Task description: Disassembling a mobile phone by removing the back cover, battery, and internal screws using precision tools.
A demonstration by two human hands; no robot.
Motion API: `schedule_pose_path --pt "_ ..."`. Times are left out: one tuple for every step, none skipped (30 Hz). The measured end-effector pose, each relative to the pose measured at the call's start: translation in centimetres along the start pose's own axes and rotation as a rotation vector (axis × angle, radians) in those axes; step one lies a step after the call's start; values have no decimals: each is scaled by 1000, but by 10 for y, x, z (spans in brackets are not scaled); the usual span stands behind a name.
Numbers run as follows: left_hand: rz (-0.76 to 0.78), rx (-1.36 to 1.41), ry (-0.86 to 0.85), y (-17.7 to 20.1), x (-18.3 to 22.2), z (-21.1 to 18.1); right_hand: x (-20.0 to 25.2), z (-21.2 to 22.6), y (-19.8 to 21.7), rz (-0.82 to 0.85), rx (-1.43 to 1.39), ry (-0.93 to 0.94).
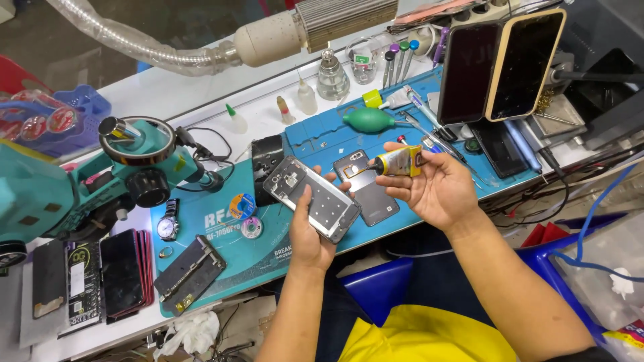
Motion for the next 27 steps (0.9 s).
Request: schedule_pose_path --pt "-5 -30 -12 -1 2 0 0 -1 -2 -11 1 18" --pt "3 -32 -11 -3 6 3 -2 -5 -4 -9 2 26" --pt "22 -43 -16 -5 10 5 -5 -7 -4 -28 14 69" --pt "40 -54 -19 -7 15 8 -6 -10 -4 -48 25 111" --pt "48 -55 -16 -10 14 10 -9 -10 -7 -49 25 119" --pt "62 -39 -9 -11 16 12 -9 -12 -7 -83 38 160" --pt "77 -23 -3 -11 19 15 -9 -13 -8 -116 51 201" --pt "77 -23 -1 -13 19 14 -10 -15 -3 -118 52 202" --pt "92 -17 -20 -16 19 13 -10 -13 2 -139 107 288" --pt "104 -11 -46 -19 19 9 -11 -12 5 -154 162 369" --pt "101 -8 -52 -20 17 8 -6 -9 2 -149 163 364" --pt "114 4 -73 -21 16 5 1 -4 -2 -175 243 436" --pt "128 16 -94 -21 15 2 7 0 -5 -200 323 508" --pt "127 17 -98 -23 16 0 11 0 -10 -196 323 506" --pt "105 15 -117 -23 16 -3 14 0 -14 -209 317 493" --pt "90 14 -132 -26 15 -4 18 2 -17 -225 313 487" --pt "95 16 -132 -28 13 -6 19 6 -20 -224 314 492" --pt "85 24 -132 -29 14 -6 23 8 -22 -198 234 481" --pt "75 33 -132 -29 15 -7 27 10 -23 -172 153 469" --pt "73 32 -134 -29 15 -7 28 13 -28 -171 152 467" --pt "77 37 -130 -30 15 -8 30 16 -33 -145 149 455" --pt "79 43 -126 -31 15 -8 32 18 -38 -120 146 440" --pt "75 42 -128 -31 15 -8 33 18 -40 -120 145 435" --pt "80 49 -121 -32 14 -8 33 18 -42 -103 157 417" --pt "85 57 -114 -33 13 -8 33 19 -45 -87 168 398" --pt "82 58 -115 -33 11 -8 30 17 -38 -86 169 395" --pt "72 80 -99 -33 10 -8 27 15 -32 -72 144 379"
Point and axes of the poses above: each hand's wrist, its own x-axis away from the middle knuckle, its own y-axis out of the back of the hand, z = x × y, the point moved 5 cm from there along -x, towards the middle knuckle, and after that the axes turned 6 degrees about -z, right-handed, at the moved point
